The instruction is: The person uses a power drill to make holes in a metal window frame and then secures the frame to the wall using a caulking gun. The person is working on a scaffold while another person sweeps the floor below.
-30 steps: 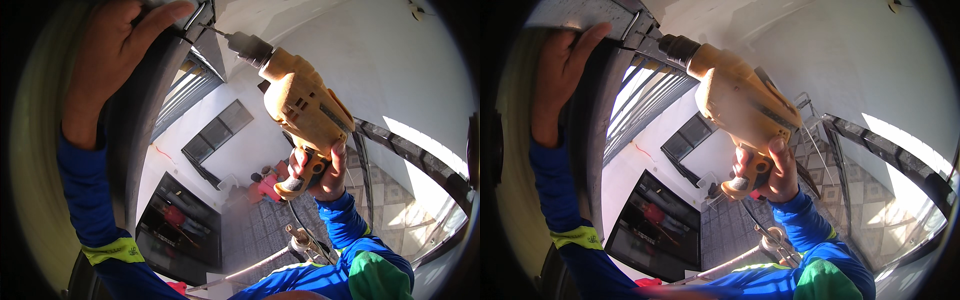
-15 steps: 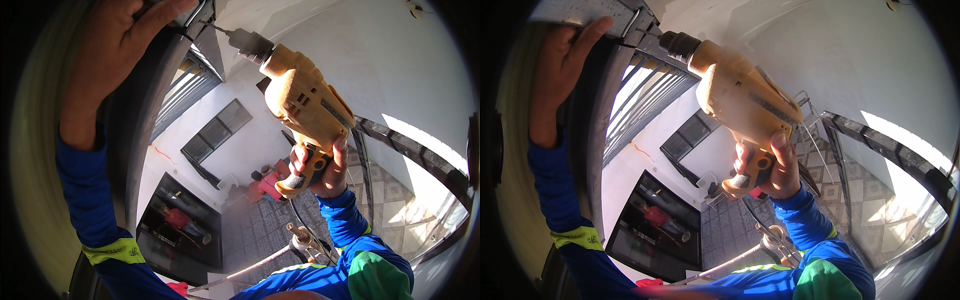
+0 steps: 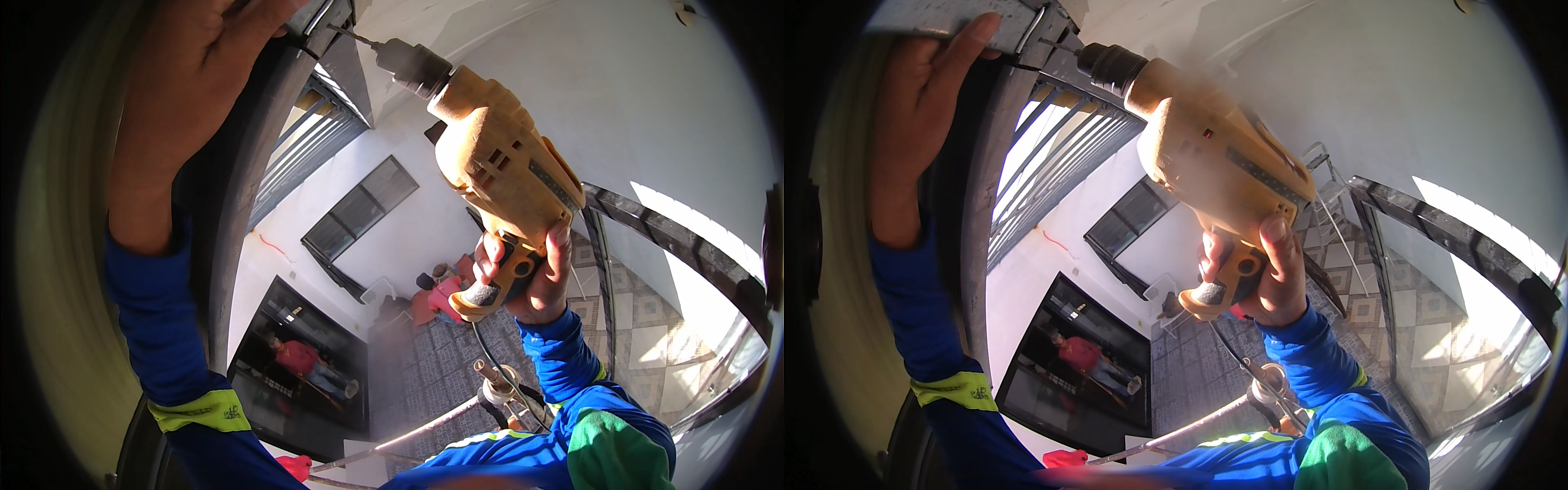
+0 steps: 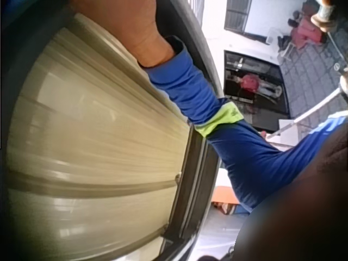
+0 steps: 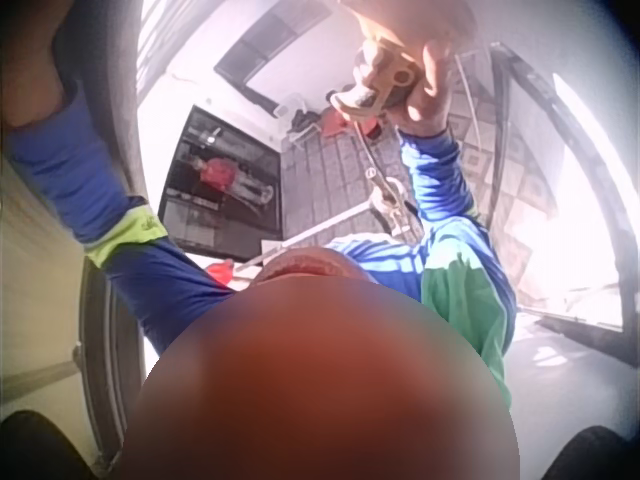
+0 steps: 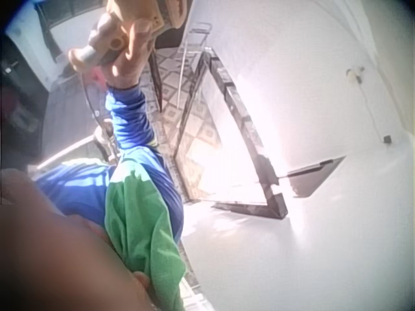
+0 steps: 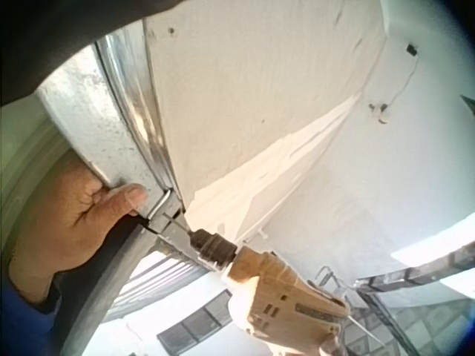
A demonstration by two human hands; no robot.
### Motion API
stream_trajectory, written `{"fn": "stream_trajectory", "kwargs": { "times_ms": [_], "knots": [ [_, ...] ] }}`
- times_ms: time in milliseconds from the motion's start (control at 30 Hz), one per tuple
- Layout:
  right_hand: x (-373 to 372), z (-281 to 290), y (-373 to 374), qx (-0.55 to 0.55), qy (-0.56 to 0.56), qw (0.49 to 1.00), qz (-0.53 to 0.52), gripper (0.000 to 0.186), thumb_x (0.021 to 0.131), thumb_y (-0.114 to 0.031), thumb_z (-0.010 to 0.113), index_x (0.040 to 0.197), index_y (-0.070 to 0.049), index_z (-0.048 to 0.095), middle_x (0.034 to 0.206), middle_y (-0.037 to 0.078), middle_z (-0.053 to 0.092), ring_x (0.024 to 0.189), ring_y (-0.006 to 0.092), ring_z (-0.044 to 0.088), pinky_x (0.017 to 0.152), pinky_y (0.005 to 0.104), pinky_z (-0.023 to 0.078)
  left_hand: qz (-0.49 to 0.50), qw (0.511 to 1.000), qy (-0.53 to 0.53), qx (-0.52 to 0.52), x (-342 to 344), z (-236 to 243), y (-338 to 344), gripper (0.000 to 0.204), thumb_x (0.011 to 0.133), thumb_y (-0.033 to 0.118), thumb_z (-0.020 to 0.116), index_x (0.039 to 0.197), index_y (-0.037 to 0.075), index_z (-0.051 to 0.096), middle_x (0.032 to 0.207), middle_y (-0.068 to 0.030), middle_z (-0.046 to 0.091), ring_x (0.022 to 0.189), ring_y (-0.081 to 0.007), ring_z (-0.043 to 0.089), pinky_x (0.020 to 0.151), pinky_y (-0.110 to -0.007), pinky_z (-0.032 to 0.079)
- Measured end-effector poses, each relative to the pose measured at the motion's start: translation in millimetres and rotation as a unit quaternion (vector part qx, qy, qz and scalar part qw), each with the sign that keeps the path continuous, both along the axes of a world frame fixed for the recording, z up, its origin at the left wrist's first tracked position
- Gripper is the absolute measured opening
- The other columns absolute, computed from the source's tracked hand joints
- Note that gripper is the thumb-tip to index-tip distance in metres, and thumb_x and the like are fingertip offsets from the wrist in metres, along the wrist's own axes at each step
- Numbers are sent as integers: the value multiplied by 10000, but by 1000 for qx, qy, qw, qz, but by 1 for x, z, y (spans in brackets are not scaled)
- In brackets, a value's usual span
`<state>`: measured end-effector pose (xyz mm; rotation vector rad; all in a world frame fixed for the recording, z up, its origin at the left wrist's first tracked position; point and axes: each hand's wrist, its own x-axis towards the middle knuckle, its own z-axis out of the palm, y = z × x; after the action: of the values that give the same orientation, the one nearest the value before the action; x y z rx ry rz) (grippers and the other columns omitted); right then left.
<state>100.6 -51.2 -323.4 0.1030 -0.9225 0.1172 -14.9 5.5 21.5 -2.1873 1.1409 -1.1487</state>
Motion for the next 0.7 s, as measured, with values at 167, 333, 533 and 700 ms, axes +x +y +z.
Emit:
{"fn": "stream_trajectory", "kwargs": {
  "times_ms": [167,333,533,700],
  "knots": [
    [-4,2,-5,-17,10,1000,-25,715,980,-618,589,1277,31,547,885,127,643,760,220,657,690,373,558,-101,995,12,12,6,-5,2,312,1074,198,581,1248,-60,563,1054,-145,701,879,-155,702,745,-286,582],
    [-6,6,-11,-34,11,997,-75,713,984,-618,582,1249,43,552,858,126,641,738,209,649,680,359,557,-77,995,39,-56,-6,-7,-2,329,1091,241,546,1274,-32,543,1070,-138,697,903,-173,713,765,-313,612],
    [-3,7,-12,-24,13,998,-49,706,981,-620,585,1235,39,562,857,133,647,715,217,653,666,368,564,-81,996,28,-34,-5,-6,-5,323,1096,233,526,1271,-37,556,1069,-164,714,905,-202,736,765,-330,631],
    [-1,5,-17,-44,16,998,-41,723,963,-651,589,1235,19,588,885,142,673,751,246,693,681,385,584,-76,996,13,-42,-3,2,5,292,1091,181,530,1258,-56,562,1053,-171,712,896,-199,735,742,-317,634]
  ]
}}
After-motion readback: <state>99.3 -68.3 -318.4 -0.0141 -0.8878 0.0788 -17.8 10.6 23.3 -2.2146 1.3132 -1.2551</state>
